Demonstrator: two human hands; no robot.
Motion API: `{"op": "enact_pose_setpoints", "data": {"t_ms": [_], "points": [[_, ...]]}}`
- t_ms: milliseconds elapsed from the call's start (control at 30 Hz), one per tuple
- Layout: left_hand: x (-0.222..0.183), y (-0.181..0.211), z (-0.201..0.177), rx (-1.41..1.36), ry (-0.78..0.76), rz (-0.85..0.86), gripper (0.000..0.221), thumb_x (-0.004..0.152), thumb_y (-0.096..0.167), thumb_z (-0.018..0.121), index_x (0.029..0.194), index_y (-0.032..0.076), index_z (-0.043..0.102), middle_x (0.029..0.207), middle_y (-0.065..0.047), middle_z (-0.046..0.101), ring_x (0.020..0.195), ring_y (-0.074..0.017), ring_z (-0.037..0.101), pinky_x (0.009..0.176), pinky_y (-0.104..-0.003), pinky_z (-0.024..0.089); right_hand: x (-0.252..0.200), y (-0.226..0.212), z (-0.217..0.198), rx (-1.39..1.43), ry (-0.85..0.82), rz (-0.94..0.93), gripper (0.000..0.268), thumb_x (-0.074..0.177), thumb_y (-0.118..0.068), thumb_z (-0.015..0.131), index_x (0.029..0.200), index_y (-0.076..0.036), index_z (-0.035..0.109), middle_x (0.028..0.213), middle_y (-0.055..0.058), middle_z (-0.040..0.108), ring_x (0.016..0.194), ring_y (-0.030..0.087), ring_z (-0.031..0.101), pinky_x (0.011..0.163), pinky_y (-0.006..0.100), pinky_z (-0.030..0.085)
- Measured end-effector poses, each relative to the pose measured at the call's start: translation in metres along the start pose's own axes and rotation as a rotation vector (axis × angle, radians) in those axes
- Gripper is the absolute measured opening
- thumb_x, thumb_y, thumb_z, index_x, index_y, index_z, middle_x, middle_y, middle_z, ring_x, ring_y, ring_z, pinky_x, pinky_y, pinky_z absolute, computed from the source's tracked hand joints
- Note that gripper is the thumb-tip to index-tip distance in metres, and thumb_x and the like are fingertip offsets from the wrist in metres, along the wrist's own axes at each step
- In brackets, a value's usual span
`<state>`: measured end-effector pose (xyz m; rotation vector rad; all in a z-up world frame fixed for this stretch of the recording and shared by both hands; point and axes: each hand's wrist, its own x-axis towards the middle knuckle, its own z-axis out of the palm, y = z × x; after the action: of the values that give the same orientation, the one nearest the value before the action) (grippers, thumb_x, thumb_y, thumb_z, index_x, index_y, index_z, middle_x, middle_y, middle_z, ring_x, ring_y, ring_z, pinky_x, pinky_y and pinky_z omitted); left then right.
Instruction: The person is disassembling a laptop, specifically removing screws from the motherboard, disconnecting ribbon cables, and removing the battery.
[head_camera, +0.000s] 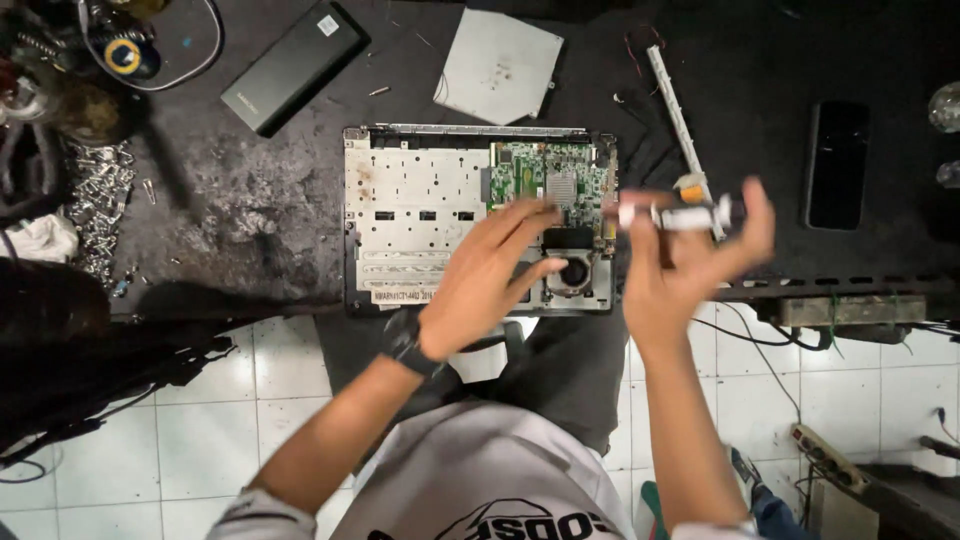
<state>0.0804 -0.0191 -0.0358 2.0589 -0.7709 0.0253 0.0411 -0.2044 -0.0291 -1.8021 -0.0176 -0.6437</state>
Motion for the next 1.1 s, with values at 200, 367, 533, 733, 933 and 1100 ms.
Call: {"op": "enact_pose_setpoints", "data": {"t_ms": [200, 367, 533, 733, 933, 1100], "points": [[-0.004, -0.039, 0.05, 0.335, 0.001, 0.115, 0.071, 0.105, 0.044, 0.059, 0.155, -0.003, 0.04, 0.163, -0.022, 0.035, 0.154, -0.0339, 0.028, 0.129, -0.046, 0.016, 0.034, 0.076, 0.041, 0.157, -0.063, -0.048, 0.07, 0.114, -0.002, 0.058, 0.162, -0.02, 0.01, 0.113, 0.03, 0.07, 0.1, 0.037, 0.077, 0.09, 0.039, 0.065], [-0.004, -0.038, 0.048, 0.369, -0.008, 0.101, 0.067, 0.108, 0.045, 0.051, 0.155, -0.003, 0.04, 0.162, -0.022, 0.037, 0.154, -0.0328, 0.03, 0.129, -0.046, 0.017, 0.032, 0.1, 0.049, 0.034, -0.103, -0.125, 0.064, 0.112, 0.0, 0.059, 0.158, -0.005, 0.015, 0.111, 0.028, 0.071, 0.098, 0.036, 0.078, 0.09, 0.041, 0.063], [-0.005, -0.04, 0.05, 0.399, -0.028, 0.081, 0.064, 0.111, 0.043, 0.045, 0.156, -0.001, 0.038, 0.164, -0.019, 0.035, 0.155, -0.0313, 0.028, 0.129, -0.045, 0.016, 0.03, 0.11, 0.05, -0.045, -0.089, -0.187, 0.064, 0.111, 0.0, 0.059, 0.158, -0.002, 0.015, 0.112, 0.026, 0.071, 0.098, 0.035, 0.078, 0.091, 0.041, 0.063], [-0.004, -0.043, 0.053, 0.382, -0.037, 0.068, 0.064, 0.11, 0.045, 0.045, 0.154, -0.001, 0.041, 0.164, -0.019, 0.035, 0.155, -0.031, 0.027, 0.129, -0.046, 0.016, 0.031, 0.109, 0.05, -0.082, -0.09, -0.197, 0.063, 0.111, 0.0, 0.058, 0.157, -0.001, 0.016, 0.113, 0.025, 0.07, 0.098, 0.037, 0.078, 0.089, 0.041, 0.063], [-0.005, -0.043, 0.051, 0.354, -0.036, 0.062, 0.062, 0.11, 0.043, 0.046, 0.153, -0.001, 0.042, 0.162, -0.02, 0.036, 0.154, -0.0318, 0.028, 0.129, -0.047, 0.016, 0.03, 0.119, 0.05, -0.167, -0.128, -0.273, 0.058, 0.108, 0.001, 0.061, 0.154, 0.006, 0.026, 0.111, 0.024, 0.072, 0.096, 0.037, 0.077, 0.085, 0.04, 0.063], [-0.004, -0.042, 0.05, 0.358, -0.042, 0.055, 0.06, 0.11, 0.044, 0.045, 0.15, -0.001, 0.046, 0.159, -0.021, 0.04, 0.153, -0.032, 0.03, 0.128, -0.046, 0.016, 0.039, 0.127, 0.05, -0.354, -0.161, -0.347, 0.062, 0.101, -0.009, 0.077, 0.151, 0.0, 0.042, 0.117, 0.023, 0.069, 0.106, 0.041, 0.073, 0.083, 0.041, 0.061]]}}
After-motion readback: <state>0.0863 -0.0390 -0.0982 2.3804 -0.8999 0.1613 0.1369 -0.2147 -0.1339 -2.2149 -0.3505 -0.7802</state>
